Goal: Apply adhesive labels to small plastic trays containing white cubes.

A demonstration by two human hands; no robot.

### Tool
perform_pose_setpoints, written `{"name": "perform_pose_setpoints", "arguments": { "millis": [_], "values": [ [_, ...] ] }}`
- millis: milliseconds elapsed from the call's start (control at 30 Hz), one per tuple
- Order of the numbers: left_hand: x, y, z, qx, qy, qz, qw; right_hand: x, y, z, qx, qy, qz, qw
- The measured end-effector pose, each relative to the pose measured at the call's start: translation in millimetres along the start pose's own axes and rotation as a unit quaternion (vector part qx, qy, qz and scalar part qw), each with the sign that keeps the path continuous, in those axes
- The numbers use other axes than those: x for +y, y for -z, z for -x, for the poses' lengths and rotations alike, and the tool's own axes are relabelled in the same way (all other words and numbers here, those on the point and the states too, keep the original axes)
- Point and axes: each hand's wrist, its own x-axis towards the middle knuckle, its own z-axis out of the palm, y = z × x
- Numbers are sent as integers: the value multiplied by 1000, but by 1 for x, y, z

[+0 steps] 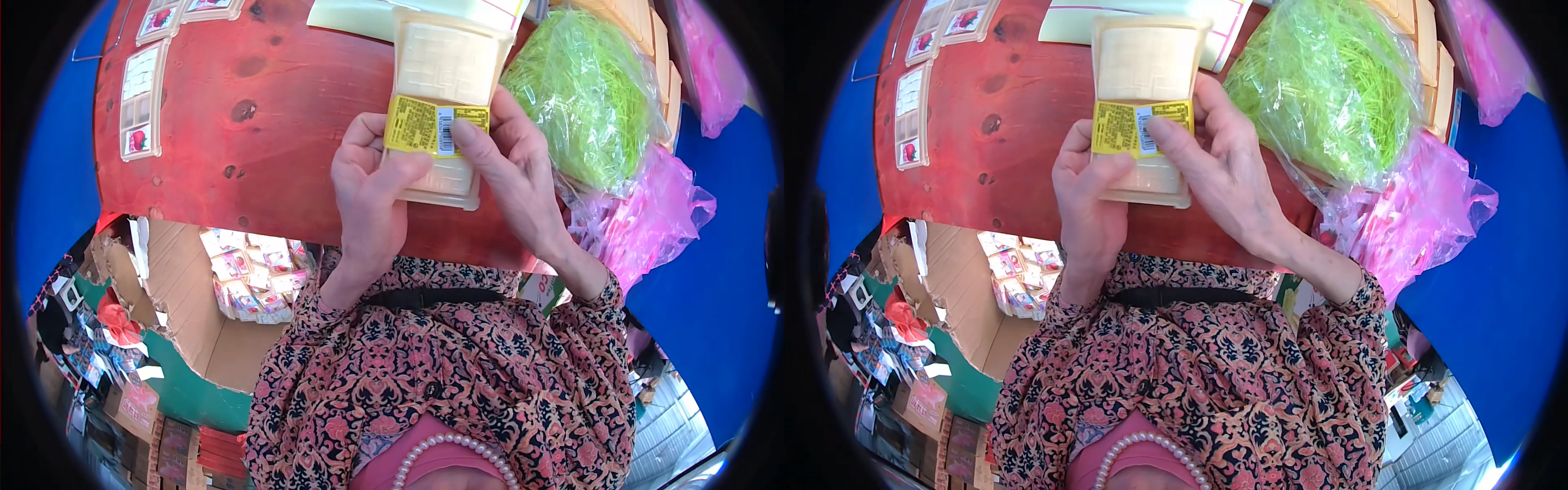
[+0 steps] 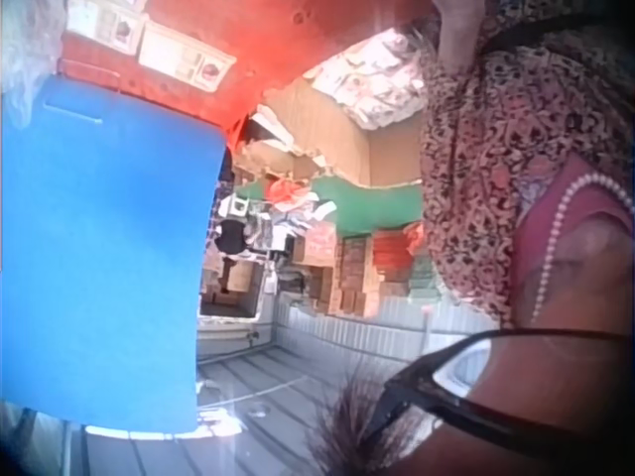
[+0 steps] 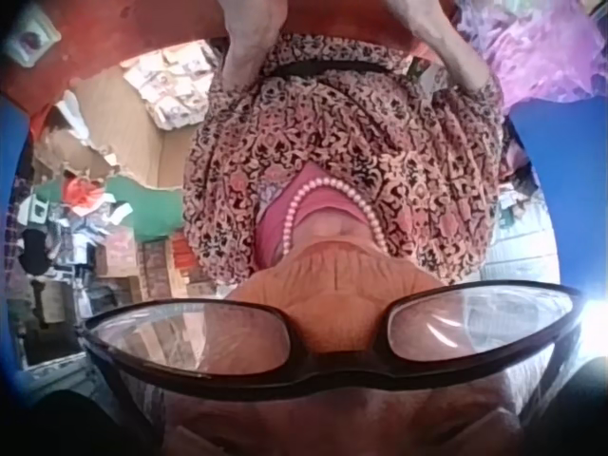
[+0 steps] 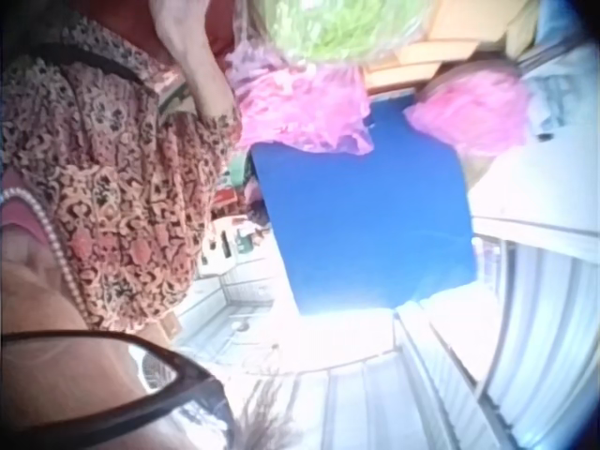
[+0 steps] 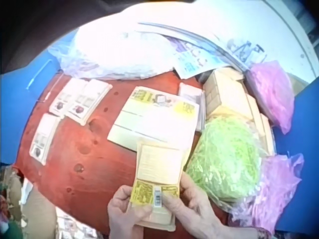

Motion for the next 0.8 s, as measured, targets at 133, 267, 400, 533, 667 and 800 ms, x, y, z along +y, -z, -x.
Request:
{"name": "perform_pose_setpoints", "arguments": {
  "millis": [133,267,400,533,667,800],
  "values": [
    [1,-5,5,-9,-14,-19,1000,0,-1,-3,-1,-8,-23,1000],
    [2,-5,8,-2,-35,-1,999,7,-6,-5,-2,23,-43,999],
    [3,-1,10,56,-33,7,998,15,-15,-4,-37,70,41,996],
    [22,17,20,85,-37,-19,996,6,-19,6,-119,7,83,989],
    [53,72,40,77,-74,-33,994,7,-10,8,-178,-22,93,979],
    [62,101,62,28,23,75,996,-4,-25,4,-137,167,282,935]
  ]
}}
